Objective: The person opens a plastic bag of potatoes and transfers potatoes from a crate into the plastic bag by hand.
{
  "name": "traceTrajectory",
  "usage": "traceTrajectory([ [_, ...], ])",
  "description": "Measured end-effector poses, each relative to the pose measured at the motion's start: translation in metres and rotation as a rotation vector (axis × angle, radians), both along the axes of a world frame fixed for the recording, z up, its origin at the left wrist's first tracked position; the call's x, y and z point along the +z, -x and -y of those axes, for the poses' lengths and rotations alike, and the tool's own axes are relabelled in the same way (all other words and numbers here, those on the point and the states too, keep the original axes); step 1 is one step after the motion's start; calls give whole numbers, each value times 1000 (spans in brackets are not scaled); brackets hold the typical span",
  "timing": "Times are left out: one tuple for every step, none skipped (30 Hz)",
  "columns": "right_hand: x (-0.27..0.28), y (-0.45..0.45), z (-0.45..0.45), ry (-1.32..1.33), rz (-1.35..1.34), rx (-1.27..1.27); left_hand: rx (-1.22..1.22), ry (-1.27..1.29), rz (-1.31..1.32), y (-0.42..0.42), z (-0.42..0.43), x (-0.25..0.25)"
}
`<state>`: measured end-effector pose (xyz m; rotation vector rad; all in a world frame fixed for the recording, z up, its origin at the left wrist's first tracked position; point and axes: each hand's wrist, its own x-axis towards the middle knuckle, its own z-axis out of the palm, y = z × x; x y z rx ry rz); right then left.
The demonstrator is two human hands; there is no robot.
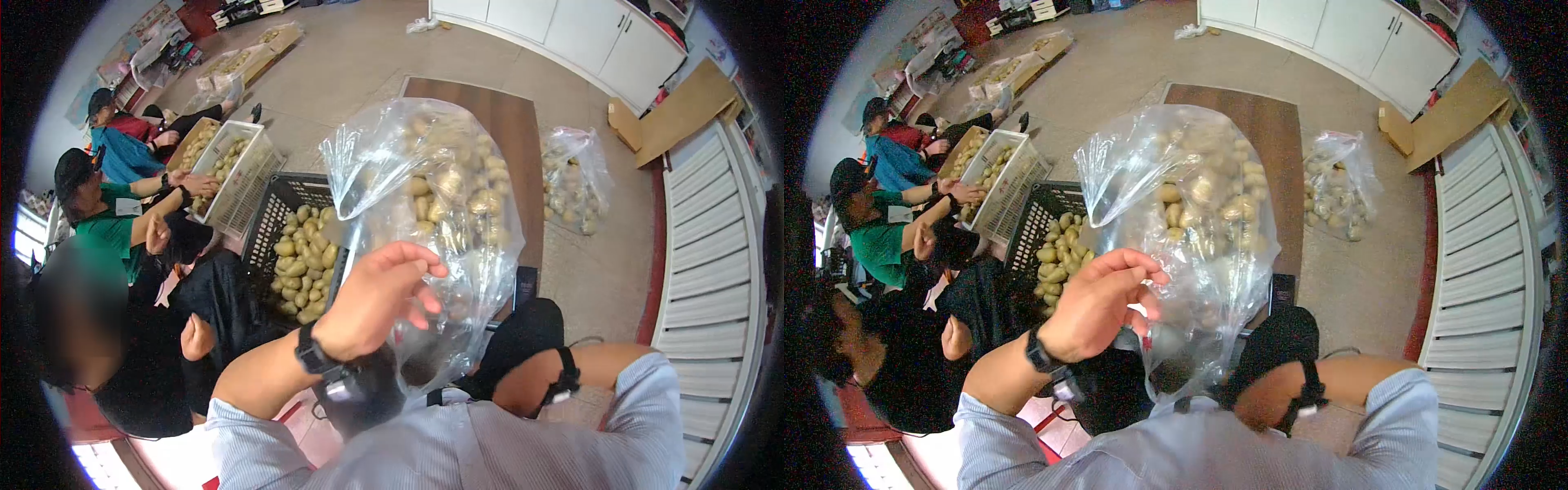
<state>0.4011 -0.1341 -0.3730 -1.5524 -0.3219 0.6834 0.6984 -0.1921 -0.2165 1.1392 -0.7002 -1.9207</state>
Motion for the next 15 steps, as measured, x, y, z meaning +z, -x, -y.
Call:
traceTrajectory([
  [10,-23,16,212,90,83,13,76,-15,-3,-5,14],
  [26,-46,37,428,181,166,28,157,-31,-7,-8,25],
  [40,-67,56,465,274,-39,70,223,-11,-10,-6,33],
  [52,-85,75,497,362,-248,96,310,37,-15,-3,35],
  [55,-99,99,671,367,-419,175,365,23,-16,3,31],
  [59,-113,125,844,371,-594,254,421,10,-16,10,22],
  [91,-132,148,917,164,-769,311,453,68,-17,16,8],
  [79,-143,173,986,282,-994,368,483,128,-18,23,-11],
  [59,-155,199,1046,405,-1218,420,468,141,-17,29,-35],
  [48,-166,222,1168,455,-1246,411,440,235,-16,35,-59],
  [42,-174,238,1290,502,-1270,342,462,336,-16,40,-86],
  [43,-183,242,1287,503,-1265,231,460,465,-16,47,-115],
  [43,-195,244,1355,416,-1200,117,454,589,-15,52,-142],
  [44,-207,247,1421,332,-1130,121,450,587,-9,55,-163],
  [30,-218,254,1432,343,-1046,80,677,899,-3,56,-181],
])
